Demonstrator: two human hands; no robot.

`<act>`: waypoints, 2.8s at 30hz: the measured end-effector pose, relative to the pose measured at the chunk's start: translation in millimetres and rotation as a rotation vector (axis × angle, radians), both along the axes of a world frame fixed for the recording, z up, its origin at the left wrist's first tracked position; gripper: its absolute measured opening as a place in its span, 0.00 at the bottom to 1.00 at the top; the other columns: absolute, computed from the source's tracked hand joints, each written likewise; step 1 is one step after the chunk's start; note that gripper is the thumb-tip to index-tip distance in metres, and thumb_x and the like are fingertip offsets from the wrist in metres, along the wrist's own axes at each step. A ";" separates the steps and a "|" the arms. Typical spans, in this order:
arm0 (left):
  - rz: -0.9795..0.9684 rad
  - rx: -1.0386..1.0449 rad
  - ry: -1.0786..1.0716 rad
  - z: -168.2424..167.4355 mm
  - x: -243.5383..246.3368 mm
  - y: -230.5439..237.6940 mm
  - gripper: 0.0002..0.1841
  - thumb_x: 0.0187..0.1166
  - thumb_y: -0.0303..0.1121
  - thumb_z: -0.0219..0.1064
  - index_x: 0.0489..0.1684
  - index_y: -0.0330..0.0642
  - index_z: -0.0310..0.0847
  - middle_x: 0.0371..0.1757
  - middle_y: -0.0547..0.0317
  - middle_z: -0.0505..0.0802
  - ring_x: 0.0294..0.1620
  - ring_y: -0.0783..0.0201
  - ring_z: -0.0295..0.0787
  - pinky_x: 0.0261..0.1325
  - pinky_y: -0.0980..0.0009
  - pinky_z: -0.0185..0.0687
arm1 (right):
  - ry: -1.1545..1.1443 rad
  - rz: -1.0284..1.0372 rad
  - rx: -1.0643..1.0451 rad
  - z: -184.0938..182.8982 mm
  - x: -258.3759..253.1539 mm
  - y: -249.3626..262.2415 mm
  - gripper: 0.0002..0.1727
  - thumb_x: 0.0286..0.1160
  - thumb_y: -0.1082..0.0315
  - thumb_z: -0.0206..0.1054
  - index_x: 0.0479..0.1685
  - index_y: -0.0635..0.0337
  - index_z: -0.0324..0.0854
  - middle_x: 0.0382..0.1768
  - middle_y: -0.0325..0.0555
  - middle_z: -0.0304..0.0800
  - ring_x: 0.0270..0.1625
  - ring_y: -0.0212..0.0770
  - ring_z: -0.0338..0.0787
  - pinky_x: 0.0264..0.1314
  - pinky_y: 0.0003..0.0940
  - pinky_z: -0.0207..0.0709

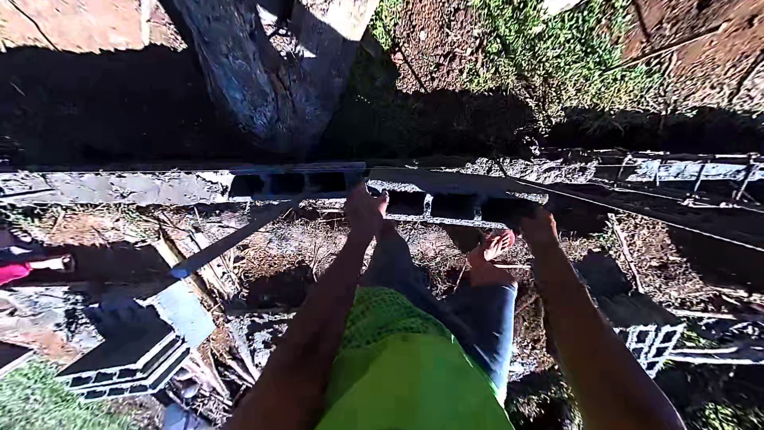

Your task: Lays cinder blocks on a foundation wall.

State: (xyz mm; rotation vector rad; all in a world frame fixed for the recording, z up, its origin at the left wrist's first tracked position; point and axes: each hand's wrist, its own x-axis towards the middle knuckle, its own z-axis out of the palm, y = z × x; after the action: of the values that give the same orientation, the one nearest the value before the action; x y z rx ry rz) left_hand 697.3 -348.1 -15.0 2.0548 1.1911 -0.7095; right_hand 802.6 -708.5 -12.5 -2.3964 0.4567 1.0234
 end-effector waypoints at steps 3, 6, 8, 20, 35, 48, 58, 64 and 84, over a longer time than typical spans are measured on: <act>0.016 -0.015 0.029 -8.3 2.8 0.1 0.30 0.75 0.46 0.73 0.73 0.39 0.80 0.55 0.36 0.93 0.58 0.36 0.90 0.62 0.32 0.80 | 0.022 0.009 -0.005 -19.4 0.3 -4.1 0.24 0.81 0.63 0.69 0.70 0.68 0.79 0.64 0.69 0.86 0.70 0.61 0.85 0.75 0.64 0.75; 0.031 0.002 0.053 -15.8 9.8 2.9 0.29 0.77 0.45 0.72 0.74 0.38 0.79 0.55 0.35 0.93 0.59 0.35 0.90 0.63 0.33 0.79 | 0.059 0.043 -0.020 -32.2 10.5 2.2 0.24 0.82 0.62 0.68 0.71 0.69 0.78 0.64 0.70 0.86 0.71 0.63 0.84 0.76 0.64 0.74; 0.013 0.018 0.053 -24.1 9.9 0.5 0.28 0.77 0.45 0.72 0.71 0.36 0.81 0.54 0.35 0.93 0.59 0.36 0.90 0.63 0.33 0.79 | 0.074 0.011 -0.025 -38.9 5.8 0.5 0.23 0.82 0.62 0.69 0.70 0.67 0.78 0.63 0.69 0.86 0.69 0.64 0.85 0.74 0.66 0.74; 0.073 0.076 0.127 -49.4 14.2 0.9 0.21 0.76 0.43 0.73 0.56 0.34 0.85 0.50 0.35 0.93 0.56 0.36 0.90 0.61 0.33 0.80 | 0.093 0.079 -0.018 -75.3 29.2 13.0 0.25 0.80 0.59 0.70 0.69 0.65 0.80 0.62 0.69 0.86 0.68 0.68 0.85 0.71 0.74 0.72; 0.060 0.094 0.233 -53.8 32.2 5.2 0.24 0.77 0.46 0.72 0.58 0.31 0.84 0.51 0.33 0.92 0.58 0.34 0.89 0.61 0.33 0.79 | 0.103 0.070 0.018 -87.4 45.7 20.8 0.24 0.77 0.62 0.72 0.67 0.69 0.79 0.62 0.71 0.86 0.69 0.66 0.84 0.72 0.72 0.72; 0.072 0.115 0.209 -64.3 25.9 4.0 0.23 0.77 0.44 0.72 0.57 0.30 0.83 0.50 0.34 0.92 0.57 0.36 0.90 0.62 0.36 0.80 | 0.139 0.076 -0.002 -90.6 37.5 19.7 0.26 0.78 0.60 0.70 0.68 0.68 0.78 0.62 0.71 0.85 0.70 0.68 0.83 0.71 0.74 0.71; 0.020 0.133 0.248 -66.1 31.9 6.4 0.25 0.77 0.45 0.71 0.58 0.27 0.82 0.54 0.30 0.91 0.60 0.33 0.89 0.63 0.33 0.78 | 0.207 0.120 -0.032 -80.8 50.0 31.7 0.27 0.81 0.59 0.68 0.72 0.69 0.74 0.64 0.71 0.85 0.71 0.66 0.83 0.73 0.71 0.71; 0.026 0.120 0.268 -65.3 35.5 5.0 0.29 0.77 0.47 0.73 0.58 0.23 0.80 0.57 0.24 0.88 0.65 0.29 0.84 0.67 0.30 0.74 | 0.244 0.120 -0.029 -84.2 55.3 29.8 0.28 0.81 0.59 0.67 0.73 0.69 0.73 0.65 0.70 0.85 0.72 0.66 0.83 0.74 0.71 0.71; -0.097 0.166 -0.072 -26.1 -36.8 -18.8 0.25 0.88 0.39 0.59 0.78 0.33 0.74 0.73 0.30 0.81 0.75 0.36 0.78 0.77 0.39 0.72 | 0.256 0.114 -0.037 -86.0 54.0 30.2 0.28 0.83 0.58 0.67 0.72 0.71 0.73 0.64 0.72 0.84 0.71 0.67 0.83 0.73 0.70 0.71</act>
State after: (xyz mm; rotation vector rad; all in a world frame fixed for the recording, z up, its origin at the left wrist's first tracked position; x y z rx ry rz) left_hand 660.5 -366.9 -41.1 2.2690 1.1493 -0.5923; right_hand 856.5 -678.3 -98.5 -2.3555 0.4335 1.3932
